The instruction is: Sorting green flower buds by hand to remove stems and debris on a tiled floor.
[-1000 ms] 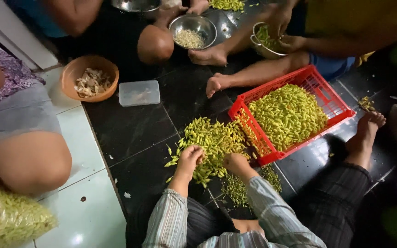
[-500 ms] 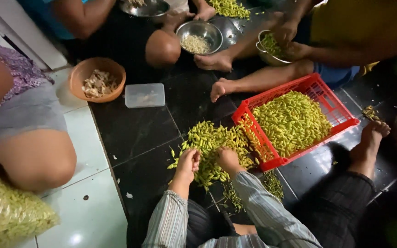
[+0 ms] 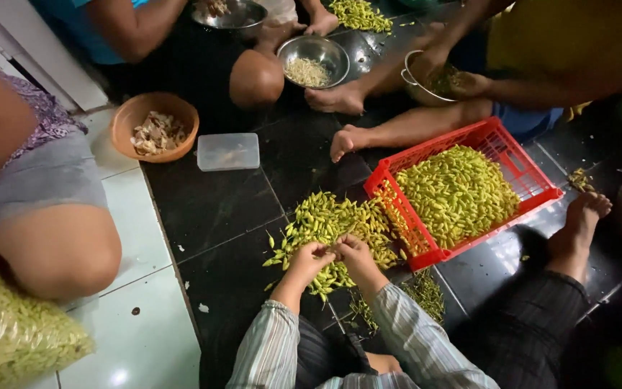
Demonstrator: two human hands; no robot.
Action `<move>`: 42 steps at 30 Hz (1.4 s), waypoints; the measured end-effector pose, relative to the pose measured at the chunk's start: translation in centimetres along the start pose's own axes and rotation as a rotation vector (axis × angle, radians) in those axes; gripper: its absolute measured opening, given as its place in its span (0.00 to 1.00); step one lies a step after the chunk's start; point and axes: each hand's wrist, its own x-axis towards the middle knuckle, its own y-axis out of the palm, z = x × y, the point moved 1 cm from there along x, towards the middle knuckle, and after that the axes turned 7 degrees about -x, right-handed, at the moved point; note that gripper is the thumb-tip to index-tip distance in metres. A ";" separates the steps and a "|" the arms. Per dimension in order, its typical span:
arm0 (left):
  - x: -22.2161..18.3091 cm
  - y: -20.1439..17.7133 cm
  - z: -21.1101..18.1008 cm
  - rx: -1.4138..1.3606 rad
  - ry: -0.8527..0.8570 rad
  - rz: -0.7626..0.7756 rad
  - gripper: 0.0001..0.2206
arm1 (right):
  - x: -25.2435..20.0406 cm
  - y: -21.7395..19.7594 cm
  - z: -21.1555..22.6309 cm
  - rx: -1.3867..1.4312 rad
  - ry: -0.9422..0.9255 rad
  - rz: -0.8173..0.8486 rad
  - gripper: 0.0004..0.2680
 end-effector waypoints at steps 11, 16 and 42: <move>-2.6 -1.5 -4.3 -0.144 0.176 0.086 0.03 | 0.1 -0.4 -1.5 0.422 0.098 0.139 0.03; -3.4 -2.0 -5.5 -0.468 -0.036 0.317 0.02 | 0.1 -0.6 -1.2 0.230 -0.042 0.123 0.04; -0.3 -1.8 -1.4 -0.690 -0.135 0.035 0.08 | 5.7 -2.7 -12.2 -1.249 -0.089 0.028 0.07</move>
